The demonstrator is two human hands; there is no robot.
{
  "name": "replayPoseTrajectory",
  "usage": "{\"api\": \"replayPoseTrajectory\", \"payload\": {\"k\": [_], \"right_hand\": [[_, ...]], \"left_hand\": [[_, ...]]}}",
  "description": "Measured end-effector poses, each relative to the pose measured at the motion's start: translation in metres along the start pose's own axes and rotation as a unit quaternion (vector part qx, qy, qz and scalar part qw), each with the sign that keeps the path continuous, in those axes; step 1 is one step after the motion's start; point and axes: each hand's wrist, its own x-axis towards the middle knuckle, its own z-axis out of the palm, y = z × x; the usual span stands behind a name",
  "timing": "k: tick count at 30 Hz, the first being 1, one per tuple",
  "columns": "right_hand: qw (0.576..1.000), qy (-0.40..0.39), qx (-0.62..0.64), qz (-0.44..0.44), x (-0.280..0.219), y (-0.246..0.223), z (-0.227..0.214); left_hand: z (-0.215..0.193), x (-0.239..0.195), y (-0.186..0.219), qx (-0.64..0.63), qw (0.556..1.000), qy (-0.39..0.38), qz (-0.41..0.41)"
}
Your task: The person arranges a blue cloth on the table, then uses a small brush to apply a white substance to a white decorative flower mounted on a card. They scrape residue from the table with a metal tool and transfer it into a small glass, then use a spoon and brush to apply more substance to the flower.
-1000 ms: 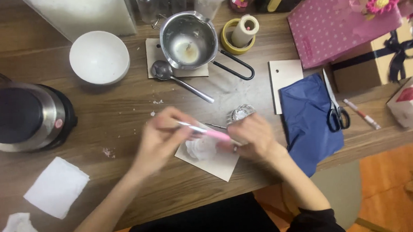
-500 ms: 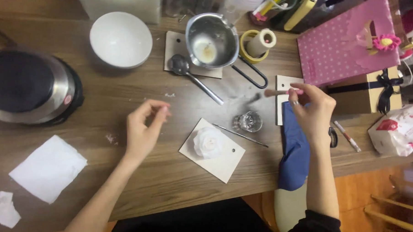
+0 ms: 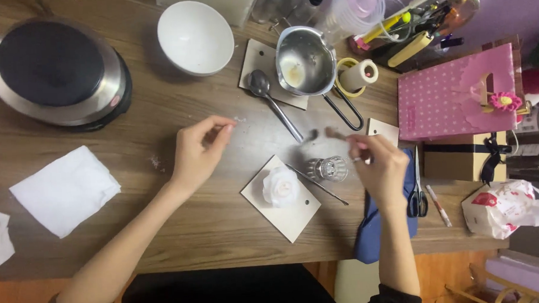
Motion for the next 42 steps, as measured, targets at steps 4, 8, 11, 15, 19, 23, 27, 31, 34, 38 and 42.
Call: {"api": "replayPoseTrajectory", "payload": {"k": [4, 8, 11, 15, 19, 23, 27, 31, 34, 38, 42], "right_hand": [[0.996, 0.007, -0.078, -0.032, -0.001, 0.012, -0.002], [0.998, -0.015, -0.041, -0.048, -0.006, 0.005, 0.017], [0.999, -0.003, 0.010, -0.051, -0.006, -0.013, 0.025], [0.998, 0.018, 0.044, -0.045, 0.002, -0.009, 0.016], [0.996, 0.044, -0.027, -0.069, 0.008, 0.004, 0.015], [0.997, -0.031, 0.013, -0.071, -0.002, 0.006, 0.020], [0.995, -0.036, 0.070, -0.055, -0.008, -0.007, 0.011], [0.994, 0.028, -0.036, -0.099, -0.002, 0.008, 0.017], [0.981, 0.049, -0.125, -0.137, 0.009, 0.016, 0.034], [0.974, 0.007, -0.175, -0.142, 0.014, 0.002, 0.036], [0.991, -0.051, -0.049, -0.115, 0.010, -0.024, 0.012]], "left_hand": [[0.021, 0.013, -0.012, 0.294, 0.927, -0.070, 0.221], [0.078, 0.038, -0.054, 0.430, 0.808, -0.141, 0.377], [0.104, 0.056, -0.045, 0.519, 0.730, -0.106, 0.432], [0.123, 0.064, -0.043, 0.555, 0.684, -0.113, 0.460], [0.130, 0.068, -0.032, 0.618, 0.608, -0.143, 0.478], [0.122, 0.070, -0.034, 0.549, 0.668, -0.118, 0.488], [0.088, 0.063, -0.003, 0.521, 0.681, -0.116, 0.502], [0.057, 0.058, 0.016, 0.514, 0.688, -0.035, 0.511], [0.031, 0.054, 0.029, 0.507, 0.708, -0.008, 0.492], [0.004, 0.043, 0.014, 0.368, 0.842, 0.040, 0.392], [-0.007, 0.026, 0.016, 0.237, 0.927, 0.072, 0.280]]}}
